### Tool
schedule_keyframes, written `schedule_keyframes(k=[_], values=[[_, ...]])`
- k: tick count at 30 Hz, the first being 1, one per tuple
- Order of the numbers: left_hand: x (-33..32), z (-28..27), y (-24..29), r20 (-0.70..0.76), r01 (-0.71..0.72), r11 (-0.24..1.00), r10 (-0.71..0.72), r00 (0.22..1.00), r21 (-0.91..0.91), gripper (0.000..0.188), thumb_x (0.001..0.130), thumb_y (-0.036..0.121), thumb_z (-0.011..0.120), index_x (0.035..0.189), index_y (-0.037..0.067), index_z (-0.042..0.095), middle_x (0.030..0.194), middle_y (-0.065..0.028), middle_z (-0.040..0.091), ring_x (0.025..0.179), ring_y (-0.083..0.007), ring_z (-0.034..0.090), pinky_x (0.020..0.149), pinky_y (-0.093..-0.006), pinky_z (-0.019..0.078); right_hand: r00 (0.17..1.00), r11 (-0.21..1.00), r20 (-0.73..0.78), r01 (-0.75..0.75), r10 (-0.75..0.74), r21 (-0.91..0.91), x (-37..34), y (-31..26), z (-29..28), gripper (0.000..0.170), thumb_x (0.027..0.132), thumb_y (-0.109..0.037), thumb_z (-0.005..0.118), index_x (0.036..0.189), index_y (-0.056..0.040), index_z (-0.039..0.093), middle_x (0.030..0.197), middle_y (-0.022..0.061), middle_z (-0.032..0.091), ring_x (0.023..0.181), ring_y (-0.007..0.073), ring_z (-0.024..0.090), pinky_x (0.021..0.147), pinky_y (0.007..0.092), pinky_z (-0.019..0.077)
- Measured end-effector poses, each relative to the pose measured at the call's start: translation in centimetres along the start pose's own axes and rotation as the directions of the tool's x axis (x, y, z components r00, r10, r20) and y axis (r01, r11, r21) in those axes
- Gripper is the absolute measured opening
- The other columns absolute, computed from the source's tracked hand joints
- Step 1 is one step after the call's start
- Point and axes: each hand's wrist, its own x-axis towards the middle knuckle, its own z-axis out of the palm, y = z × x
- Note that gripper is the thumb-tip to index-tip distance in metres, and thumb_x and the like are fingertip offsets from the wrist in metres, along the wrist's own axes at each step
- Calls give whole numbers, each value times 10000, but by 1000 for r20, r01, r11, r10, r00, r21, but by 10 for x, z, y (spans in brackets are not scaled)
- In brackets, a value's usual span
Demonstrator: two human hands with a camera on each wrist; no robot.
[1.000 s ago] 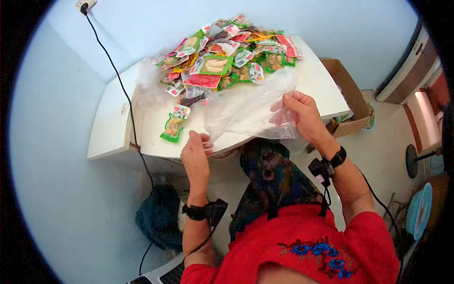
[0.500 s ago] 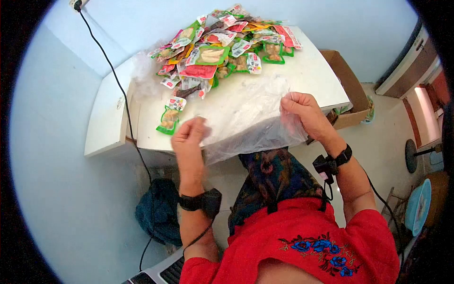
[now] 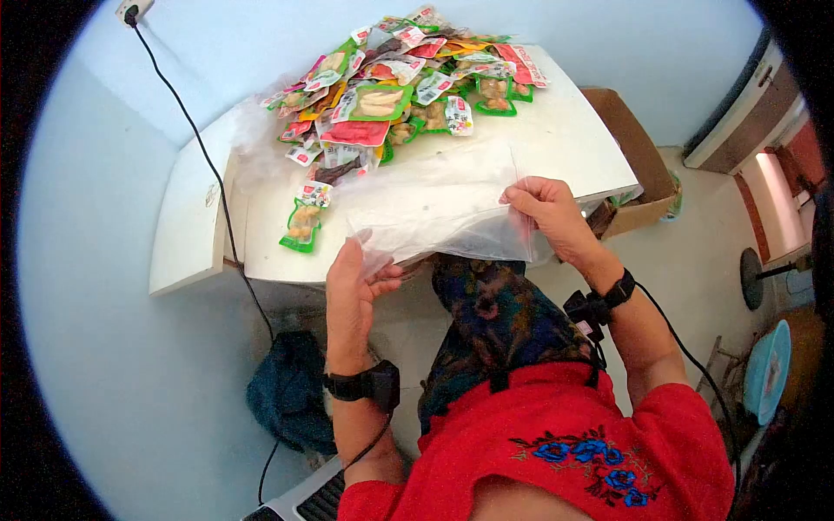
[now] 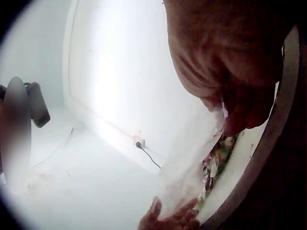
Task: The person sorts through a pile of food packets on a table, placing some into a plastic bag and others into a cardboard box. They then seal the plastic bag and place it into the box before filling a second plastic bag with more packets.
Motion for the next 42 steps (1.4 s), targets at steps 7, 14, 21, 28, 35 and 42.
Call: schedule_keyframes(k=[7, 14, 21, 28, 35, 42], values=[[1, -34, 2, -118, -152, 983, 164, 979, 105, 232, 926, 187, 677, 1099, 33, 674, 825, 15, 656, 671, -87, 589, 568, -223, 461, 998, 998, 22, -57, 56, 22, 2, 1, 9, 205, 950, -225, 653, 910, -32, 710, 710, -20, 626, 555, 57, 535, 493, 214, 424], [4, -40, 2, -146, -249, 310, 846, 513, 918, 212, 916, 105, 652, 1106, 12, 657, 931, -83, 664, 755, -167, 615, 586, -272, 481, 991, 980, 90, -116, 103, 163, 5, 13, 27, 227, 930, -247, 683, 897, -22, 677, 727, 33, 662, 574, 115, 651, 449, 221, 456], [-38, 62, 7, 375, -608, 102, 704, 603, 787, 372, 765, 167, 787, 1082, 35, 644, 1071, -158, 659, 973, -307, 637, 800, -407, 520, 999, 992, 37, -39, 35, 116, 9, 30, 45, 222, 873, -220, 751, 833, -18, 668, 709, 35, 659, 558, 103, 617, 466, 225, 455], [-34, 104, -36, 389, -582, 193, 577, 718, 790, 399, 728, 242, 820, 988, 27, 606, 976, -144, 582, 914, -347, 571, 789, -435, 484, 1000, 1000, 3, -4, 4, 31, 7, 26, 55, 271, 821, -233, 802, 750, -22, 649, 648, 5, 618, 569, 67, 540, 479, 231, 435], [-33, 100, -36, 399, -563, 148, 561, 725, 813, 370, 737, 200, 795, 985, 21, 586, 984, -154, 575, 902, -350, 570, 761, -431, 486, 998, 994, 59, 27, -21, -104, 11, 30, 57, 266, 875, -225, 765, 742, -54, 611, 669, -31, 583, 581, 36, 511, 487, 208, 423], [-33, 103, -36, 366, -505, 98, 574, 732, 857, 330, 778, 177, 756, 996, 1, 583, 953, -158, 581, 889, -355, 577, 744, -438, 491, 987, 998, 161, -7, 17, -66, 10, 25, 59, 219, 897, -211, 732, 813, -41, 622, 719, -17, 612, 613, 48, 539, 527, 206, 445]])
